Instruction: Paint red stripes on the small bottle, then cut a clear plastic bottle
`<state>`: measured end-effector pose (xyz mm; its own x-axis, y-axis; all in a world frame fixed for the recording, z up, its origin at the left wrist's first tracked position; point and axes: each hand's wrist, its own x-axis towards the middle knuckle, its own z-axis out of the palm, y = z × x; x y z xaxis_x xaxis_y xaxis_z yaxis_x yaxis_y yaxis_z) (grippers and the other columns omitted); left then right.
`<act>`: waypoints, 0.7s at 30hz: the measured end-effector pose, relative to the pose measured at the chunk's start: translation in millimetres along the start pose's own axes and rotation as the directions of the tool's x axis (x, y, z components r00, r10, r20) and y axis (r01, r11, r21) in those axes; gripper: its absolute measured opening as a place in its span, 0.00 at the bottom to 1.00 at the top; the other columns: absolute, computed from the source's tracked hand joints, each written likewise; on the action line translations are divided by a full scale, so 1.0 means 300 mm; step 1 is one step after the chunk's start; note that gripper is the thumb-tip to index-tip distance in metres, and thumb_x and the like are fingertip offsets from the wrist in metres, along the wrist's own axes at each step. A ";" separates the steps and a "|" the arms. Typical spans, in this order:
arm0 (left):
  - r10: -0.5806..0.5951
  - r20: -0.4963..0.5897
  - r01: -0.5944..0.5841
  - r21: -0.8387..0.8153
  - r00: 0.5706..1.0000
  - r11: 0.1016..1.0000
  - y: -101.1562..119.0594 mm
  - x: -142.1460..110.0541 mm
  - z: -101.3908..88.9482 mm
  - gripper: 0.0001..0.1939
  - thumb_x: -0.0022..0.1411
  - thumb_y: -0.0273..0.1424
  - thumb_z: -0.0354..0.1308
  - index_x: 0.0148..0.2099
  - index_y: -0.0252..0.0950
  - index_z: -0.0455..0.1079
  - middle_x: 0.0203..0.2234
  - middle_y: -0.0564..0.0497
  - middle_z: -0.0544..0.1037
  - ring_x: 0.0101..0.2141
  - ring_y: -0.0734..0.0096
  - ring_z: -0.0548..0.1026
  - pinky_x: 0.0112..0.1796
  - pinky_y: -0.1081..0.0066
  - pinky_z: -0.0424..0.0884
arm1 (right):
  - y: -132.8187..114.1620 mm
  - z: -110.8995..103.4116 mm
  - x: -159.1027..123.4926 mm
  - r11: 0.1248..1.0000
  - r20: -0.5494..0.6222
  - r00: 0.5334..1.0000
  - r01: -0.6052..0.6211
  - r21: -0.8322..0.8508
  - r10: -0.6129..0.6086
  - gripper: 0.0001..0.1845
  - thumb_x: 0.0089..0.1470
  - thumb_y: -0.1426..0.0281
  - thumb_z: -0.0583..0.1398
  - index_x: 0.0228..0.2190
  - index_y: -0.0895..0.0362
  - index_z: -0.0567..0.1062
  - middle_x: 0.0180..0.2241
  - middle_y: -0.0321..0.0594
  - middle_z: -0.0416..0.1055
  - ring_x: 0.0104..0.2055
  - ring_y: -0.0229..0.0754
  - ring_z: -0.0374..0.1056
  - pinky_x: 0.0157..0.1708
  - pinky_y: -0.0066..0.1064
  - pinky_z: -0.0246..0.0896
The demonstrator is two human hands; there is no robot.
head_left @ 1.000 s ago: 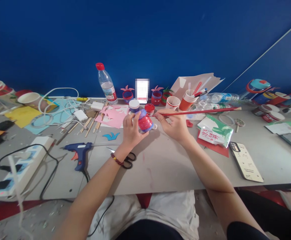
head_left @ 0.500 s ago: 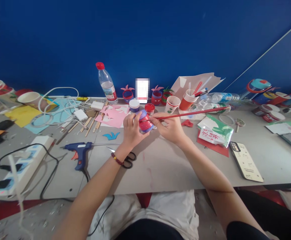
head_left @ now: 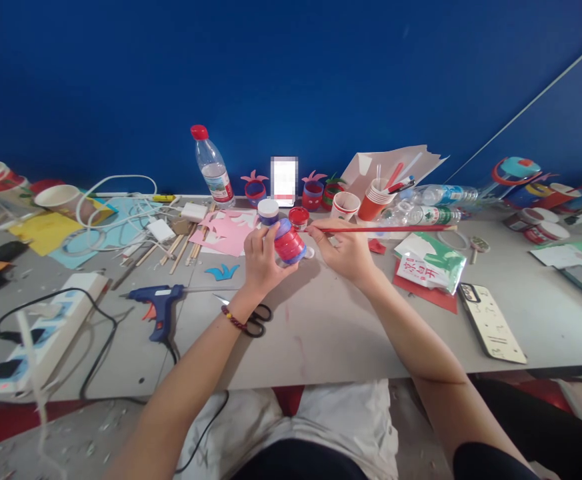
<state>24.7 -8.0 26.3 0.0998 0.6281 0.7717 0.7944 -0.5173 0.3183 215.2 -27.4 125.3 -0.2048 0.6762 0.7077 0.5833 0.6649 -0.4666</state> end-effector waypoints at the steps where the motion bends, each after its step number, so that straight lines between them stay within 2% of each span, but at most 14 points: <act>1: 0.006 -0.014 -0.006 0.007 1.000 1.000 0.000 0.001 0.000 0.46 0.46 0.47 0.70 0.63 0.35 0.61 0.48 0.38 0.70 0.52 0.47 0.69 0.55 0.51 0.64 | -0.002 0.005 -0.003 1.000 0.013 1.000 0.010 -0.002 -0.010 0.11 0.63 0.69 0.57 0.32 0.54 0.79 0.31 0.42 0.80 0.33 0.46 0.75 0.36 0.38 0.70; 4: 0.023 -0.042 -0.021 0.034 0.999 0.999 -0.002 0.002 0.001 0.45 0.46 0.47 0.69 0.63 0.33 0.62 0.47 0.38 0.70 0.51 0.48 0.69 0.55 0.53 0.65 | -0.019 0.013 -0.008 1.000 0.035 0.999 0.026 0.011 -0.027 0.12 0.63 0.70 0.57 0.31 0.56 0.79 0.29 0.43 0.79 0.32 0.45 0.74 0.34 0.37 0.69; 8: 0.005 -0.019 -0.003 0.073 1.000 0.997 -0.007 0.002 0.004 0.45 0.47 0.48 0.67 0.63 0.33 0.62 0.48 0.38 0.71 0.51 0.48 0.69 0.54 0.53 0.64 | -0.038 0.006 -0.003 0.998 0.027 1.000 0.014 0.066 -0.016 0.11 0.62 0.69 0.58 0.31 0.56 0.79 0.29 0.42 0.79 0.31 0.44 0.74 0.32 0.35 0.69; 11: 0.041 -0.059 -0.036 0.076 0.997 0.996 -0.007 0.001 0.008 0.45 0.49 0.48 0.67 0.64 0.30 0.62 0.47 0.37 0.71 0.50 0.49 0.69 0.54 0.53 0.64 | -0.042 0.002 -0.001 0.988 0.038 0.999 -0.027 0.151 0.021 0.12 0.62 0.68 0.58 0.30 0.56 0.79 0.29 0.41 0.80 0.29 0.41 0.73 0.31 0.34 0.69; 14: 0.011 -0.057 -0.007 0.075 0.998 0.997 -0.004 0.001 0.011 0.44 0.49 0.49 0.66 0.63 0.31 0.62 0.48 0.37 0.71 0.50 0.48 0.69 0.54 0.53 0.64 | -0.043 0.006 -0.004 0.972 0.083 0.994 -0.088 0.219 0.071 0.12 0.61 0.68 0.59 0.29 0.57 0.80 0.31 0.42 0.81 0.28 0.40 0.73 0.29 0.32 0.69; 17: -0.034 -0.018 0.035 0.061 0.999 0.997 -0.002 0.001 0.013 0.44 0.48 0.50 0.66 0.63 0.32 0.63 0.48 0.37 0.71 0.51 0.48 0.69 0.55 0.52 0.63 | -0.046 0.016 -0.008 0.973 0.106 0.992 -0.091 0.213 0.069 0.12 0.60 0.70 0.59 0.28 0.57 0.81 0.33 0.43 0.82 0.29 0.42 0.75 0.29 0.33 0.70; 21: -0.055 -0.021 0.056 0.031 0.998 0.998 -0.004 0.002 0.015 0.44 0.49 0.50 0.66 0.63 0.32 0.63 0.49 0.37 0.70 0.52 0.47 0.68 0.56 0.52 0.62 | -0.044 0.017 -0.003 0.981 0.092 0.994 -0.074 0.180 0.058 0.14 0.60 0.70 0.58 0.27 0.56 0.81 0.32 0.42 0.82 0.31 0.44 0.77 0.31 0.33 0.71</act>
<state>26.6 -4.4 24.0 0.0432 0.6432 0.7645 0.8167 -0.4635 0.3438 203.8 -35.2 128.2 -0.2425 0.7399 0.6274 0.4458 0.6594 -0.6053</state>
